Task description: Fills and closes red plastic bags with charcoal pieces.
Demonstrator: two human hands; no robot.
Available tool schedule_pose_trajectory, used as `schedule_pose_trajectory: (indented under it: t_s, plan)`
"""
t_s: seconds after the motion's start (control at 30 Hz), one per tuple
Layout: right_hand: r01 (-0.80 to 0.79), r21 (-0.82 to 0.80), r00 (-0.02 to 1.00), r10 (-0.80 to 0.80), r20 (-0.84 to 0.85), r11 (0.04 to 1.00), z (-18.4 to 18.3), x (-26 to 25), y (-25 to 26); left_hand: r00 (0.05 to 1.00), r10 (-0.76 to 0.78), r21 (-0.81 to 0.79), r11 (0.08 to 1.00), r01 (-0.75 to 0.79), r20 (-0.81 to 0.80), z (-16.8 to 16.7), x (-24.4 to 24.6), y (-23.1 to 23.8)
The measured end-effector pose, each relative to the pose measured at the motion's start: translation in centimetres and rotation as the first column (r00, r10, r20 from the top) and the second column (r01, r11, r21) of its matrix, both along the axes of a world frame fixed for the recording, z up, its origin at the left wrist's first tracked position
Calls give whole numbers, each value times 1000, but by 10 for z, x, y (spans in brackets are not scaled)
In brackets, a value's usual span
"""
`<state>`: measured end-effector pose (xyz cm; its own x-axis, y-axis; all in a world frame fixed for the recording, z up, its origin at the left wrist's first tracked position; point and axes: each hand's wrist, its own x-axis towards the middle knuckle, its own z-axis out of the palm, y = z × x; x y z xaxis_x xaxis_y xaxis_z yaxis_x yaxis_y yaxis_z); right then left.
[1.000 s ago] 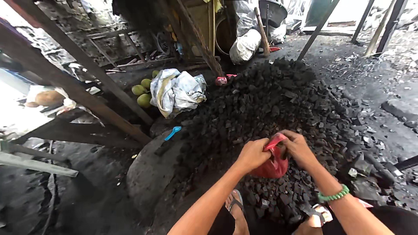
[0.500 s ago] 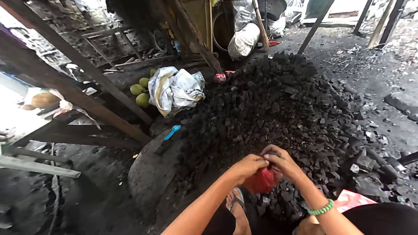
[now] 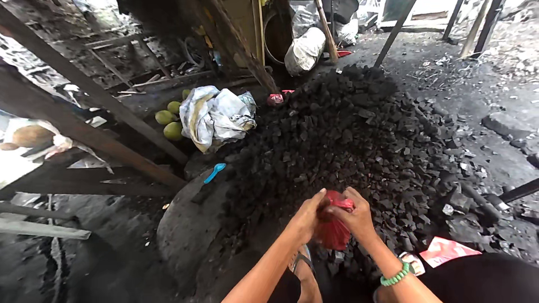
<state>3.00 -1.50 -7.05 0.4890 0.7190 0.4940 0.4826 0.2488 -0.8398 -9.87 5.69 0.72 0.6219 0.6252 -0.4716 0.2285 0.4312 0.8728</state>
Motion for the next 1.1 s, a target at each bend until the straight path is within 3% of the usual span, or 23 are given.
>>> schedule_pose_trajectory:
  t_s: [0.1,0.2,0.3,0.37,0.43,0.53,0.67,0.73,0.9,1.0,1.1]
  plan:
    - [-10,15,993,8,116,1000,3,4,8,998,-60,32,998,61,-30,-5,-2,-2]
    - [-23,83,962,-1,274,996,13,15,12,960,-197,177,956,233,-198,3,-5,-2]
    - [-128,206,810,-18,587,970,34,30,12,831,-319,412,753,514,-455,46,-11,-5]
    - [-207,242,691,-33,722,948,59,36,7,798,-341,526,613,590,-497,69,-16,-9]
    - [-262,248,623,-33,782,933,84,41,-2,817,-356,603,552,576,-454,85,-26,-10]
    - [-265,258,589,-56,806,929,105,60,-22,853,-379,597,610,522,-359,94,-51,-3]
    - [-190,215,619,-53,784,958,86,91,-48,875,-411,393,782,483,-258,72,-81,11]
    - [-171,189,636,-38,771,967,75,92,-55,853,-445,372,769,519,-271,61,-80,14]
    - [-145,122,705,17,709,982,43,81,-63,735,-512,380,635,672,-444,44,-67,30]
    - [-156,104,790,61,610,982,29,58,-64,843,-361,422,744,519,-400,36,-62,37]
    - [-224,106,851,142,506,969,25,24,-57,960,-207,421,866,268,-186,28,-46,37]
